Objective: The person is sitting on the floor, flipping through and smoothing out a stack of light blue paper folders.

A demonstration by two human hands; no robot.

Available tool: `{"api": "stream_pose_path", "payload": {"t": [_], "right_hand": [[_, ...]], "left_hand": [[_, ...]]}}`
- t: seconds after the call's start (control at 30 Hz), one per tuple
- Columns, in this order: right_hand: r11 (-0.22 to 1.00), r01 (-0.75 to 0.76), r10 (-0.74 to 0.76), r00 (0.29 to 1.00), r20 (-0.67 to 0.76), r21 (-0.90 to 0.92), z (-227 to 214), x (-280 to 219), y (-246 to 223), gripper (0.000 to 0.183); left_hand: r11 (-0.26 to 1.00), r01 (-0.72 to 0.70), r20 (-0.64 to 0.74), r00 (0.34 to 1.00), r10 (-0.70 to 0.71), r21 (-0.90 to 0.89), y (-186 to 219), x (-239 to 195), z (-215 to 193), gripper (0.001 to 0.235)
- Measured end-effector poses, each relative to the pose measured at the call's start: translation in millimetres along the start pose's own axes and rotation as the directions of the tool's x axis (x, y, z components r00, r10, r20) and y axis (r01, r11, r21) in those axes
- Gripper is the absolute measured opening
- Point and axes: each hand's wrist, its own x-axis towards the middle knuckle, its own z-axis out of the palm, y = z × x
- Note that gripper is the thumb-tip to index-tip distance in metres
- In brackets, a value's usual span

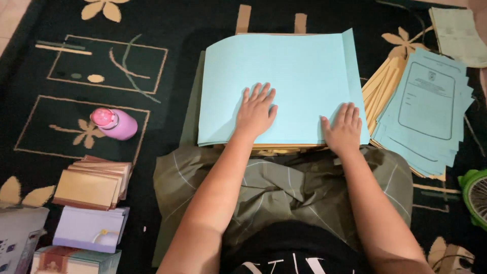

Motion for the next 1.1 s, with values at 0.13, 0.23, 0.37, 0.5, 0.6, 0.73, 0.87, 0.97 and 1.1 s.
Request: {"api": "stream_pose_path", "payload": {"t": [0.13,0.23,0.37,0.5,0.6,0.73,0.87,0.97,1.1], "right_hand": [[1.000,-0.015,0.015,1.000,0.014,-0.008,-11,8,-7,0.091],[0.999,-0.013,0.015,0.999,0.045,-0.038,-6,23,-7,0.091],[0.997,-0.004,0.007,0.999,0.040,-0.072,-12,27,-13,0.089],[0.998,-0.011,0.014,0.998,0.054,-0.068,-19,14,-16,0.087],[0.996,-0.004,0.009,0.998,0.061,-0.089,-14,14,-9,0.086],[0.989,0.038,-0.030,0.998,0.056,-0.141,-14,45,-16,0.086],[0.992,0.049,-0.045,0.998,0.037,-0.116,-28,88,-41,0.080],[0.994,0.050,-0.047,0.998,0.032,-0.097,-34,116,-55,0.077],[0.995,0.038,-0.035,0.999,0.028,-0.090,-41,120,-61,0.077]], "left_hand": [[1.000,-0.004,-0.008,1.000,0.004,-0.005,3,1,-5,0.054],[1.000,0.012,0.041,0.999,-0.011,-0.027,3,-1,-12,0.055],[1.000,0.012,0.055,0.998,-0.011,-0.022,5,-3,-13,0.055],[1.000,0.012,0.054,0.999,-0.011,-0.011,3,-3,-12,0.055],[1.000,0.008,0.054,0.999,-0.007,-0.011,3,-4,-13,0.055],[1.000,0.019,0.058,0.998,-0.018,-0.014,6,-3,-15,0.055],[0.999,0.032,0.089,0.996,-0.029,-0.032,7,-2,-18,0.054],[0.999,0.028,0.086,0.996,-0.025,-0.030,5,-1,-15,0.054],[1.000,0.014,0.072,0.997,-0.012,-0.022,4,-2,-12,0.054]]}}
